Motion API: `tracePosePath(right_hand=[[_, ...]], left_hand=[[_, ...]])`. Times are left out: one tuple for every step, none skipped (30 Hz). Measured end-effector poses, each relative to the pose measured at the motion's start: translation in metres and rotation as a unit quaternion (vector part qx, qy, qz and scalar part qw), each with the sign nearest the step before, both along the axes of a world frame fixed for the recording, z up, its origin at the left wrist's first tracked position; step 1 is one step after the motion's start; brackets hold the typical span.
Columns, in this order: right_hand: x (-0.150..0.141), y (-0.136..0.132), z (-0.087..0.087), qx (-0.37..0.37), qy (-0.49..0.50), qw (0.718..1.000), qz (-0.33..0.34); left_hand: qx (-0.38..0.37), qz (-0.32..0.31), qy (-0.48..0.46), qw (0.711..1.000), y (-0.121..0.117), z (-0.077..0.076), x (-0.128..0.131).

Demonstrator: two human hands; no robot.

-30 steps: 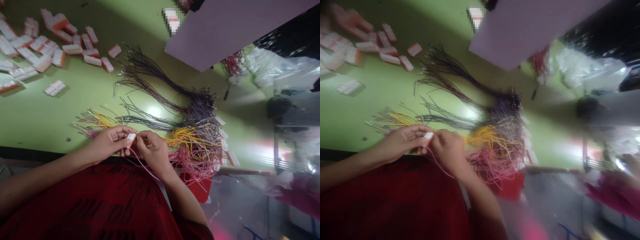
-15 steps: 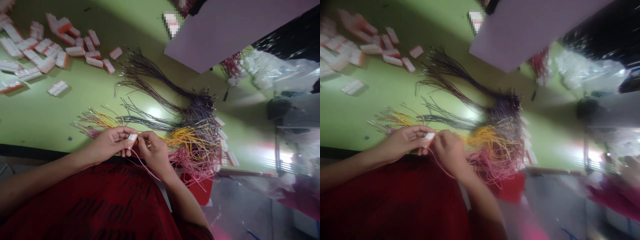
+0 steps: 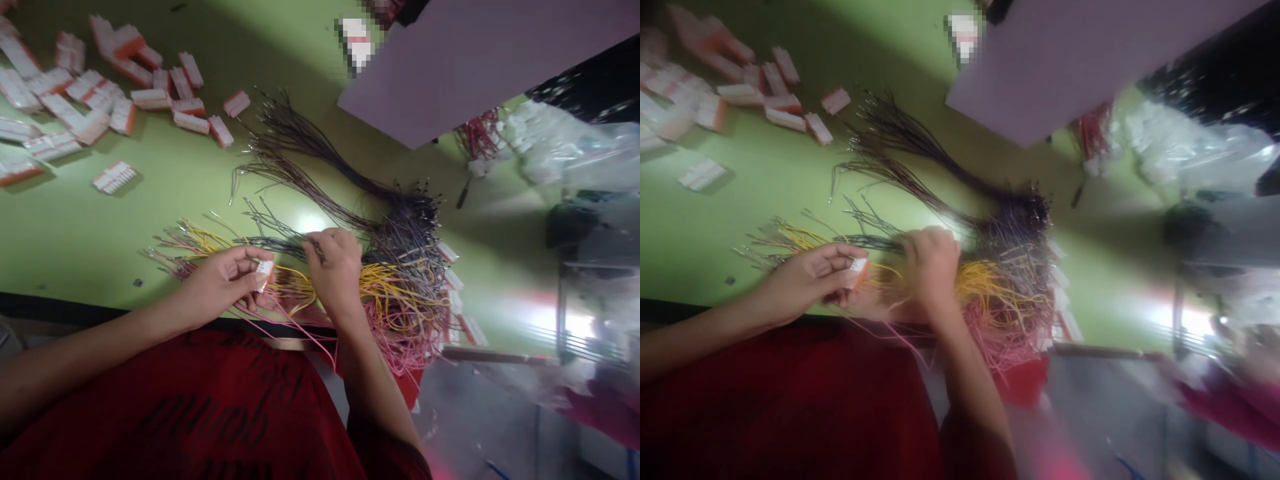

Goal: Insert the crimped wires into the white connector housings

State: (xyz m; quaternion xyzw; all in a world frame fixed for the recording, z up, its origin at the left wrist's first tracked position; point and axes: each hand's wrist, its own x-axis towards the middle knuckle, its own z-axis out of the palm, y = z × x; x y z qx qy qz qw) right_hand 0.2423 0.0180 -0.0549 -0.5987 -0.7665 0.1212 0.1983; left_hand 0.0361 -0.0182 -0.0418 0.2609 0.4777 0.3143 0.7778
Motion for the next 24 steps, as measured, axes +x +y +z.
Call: tracePosePath(right_hand=[[0.003, 0.005, -0.004, 0.007, -0.039, 0.999, -0.002], [0.005, 0.008, -0.007, 0.012, -0.062, 0.998, 0.001], [0.008, 0.010, -0.009, 0.017, -0.067, 0.998, 0.008], [0.011, 0.009, -0.009, 0.025, -0.057, 0.998, 0.017], [0.014, 0.008, -0.006, 0.031, -0.041, 0.998, 0.023], [0.018, 0.005, -0.001, 0.030, -0.026, 0.999, 0.030], [0.023, 0.003, 0.005, 0.016, -0.019, 0.999, 0.038], [0.028, 0.000, 0.012, -0.010, -0.020, 0.998, 0.050], [0.032, -0.003, 0.021, -0.041, -0.027, 0.997, 0.064], [0.034, -0.005, 0.030, -0.068, -0.032, 0.994, 0.075], [0.035, -0.007, 0.039, -0.085, -0.028, 0.993, 0.082], [0.033, -0.008, 0.046, -0.089, -0.011, 0.992, 0.084], [0.028, -0.010, 0.053, -0.083, 0.022, 0.993, 0.085], [0.021, -0.011, 0.058, -0.074, 0.065, 0.991, 0.089], [0.012, -0.012, 0.061, -0.074, 0.111, 0.986, 0.103], [0.003, -0.014, 0.061, -0.090, 0.155, 0.976, 0.126], [-0.007, -0.015, 0.059, -0.115, 0.189, 0.964, 0.147], [-0.015, -0.016, 0.055, -0.142, 0.213, 0.954, 0.157], [-0.022, -0.017, 0.050, -0.164, 0.226, 0.948, 0.153], [-0.027, -0.018, 0.045, -0.177, 0.228, 0.948, 0.133], [-0.029, -0.019, 0.039, -0.177, 0.224, 0.953, 0.101], [-0.029, -0.019, 0.034, -0.168, 0.214, 0.960, 0.069], [-0.028, -0.020, 0.030, -0.155, 0.201, 0.966, 0.044], [-0.027, -0.020, 0.027, -0.140, 0.188, 0.971, 0.031]], left_hand=[[-0.002, -0.003, 0.000, 1.000, 0.001, 0.000, 0.000], [-0.005, -0.006, -0.001, 1.000, 0.002, 0.000, 0.001], [-0.008, -0.007, -0.002, 1.000, 0.003, 0.000, 0.001], [-0.010, -0.007, -0.004, 1.000, 0.004, -0.001, 0.001], [-0.011, -0.006, -0.004, 1.000, 0.004, -0.002, 0.001], [-0.010, -0.006, -0.004, 1.000, 0.005, -0.003, 0.001], [-0.009, -0.005, -0.004, 1.000, 0.005, -0.003, 0.000], [-0.010, -0.005, -0.004, 1.000, 0.005, -0.004, 0.000], [-0.010, -0.005, -0.006, 1.000, 0.004, -0.004, 0.000], [-0.012, -0.007, -0.009, 1.000, 0.004, -0.004, 0.000], [-0.014, -0.009, -0.011, 1.000, 0.003, -0.004, 0.001], [-0.017, -0.013, -0.013, 1.000, 0.003, -0.004, 0.002], [-0.022, -0.019, -0.015, 0.999, 0.002, -0.004, 0.003], [-0.025, -0.026, -0.015, 0.999, 0.002, -0.003, 0.005], [-0.027, -0.031, -0.015, 0.999, 0.001, -0.003, 0.006], [-0.027, -0.033, -0.016, 0.999, 0.001, -0.003, 0.007], [-0.023, -0.025, -0.016, 0.999, 0.001, -0.003, 0.008], [-0.018, -0.013, -0.015, 1.000, 0.002, -0.003, 0.008], [-0.012, 0.002, -0.013, 1.000, 0.003, -0.003, 0.007], [-0.007, 0.017, -0.010, 1.000, 0.004, -0.003, 0.006], [-0.003, 0.029, -0.009, 1.000, 0.005, -0.002, 0.004], [-0.001, 0.037, -0.008, 0.999, 0.006, -0.002, 0.003], [0.001, 0.042, -0.009, 0.999, 0.007, -0.003, 0.001], [0.000, 0.046, -0.011, 0.999, 0.008, -0.003, 0.000]])
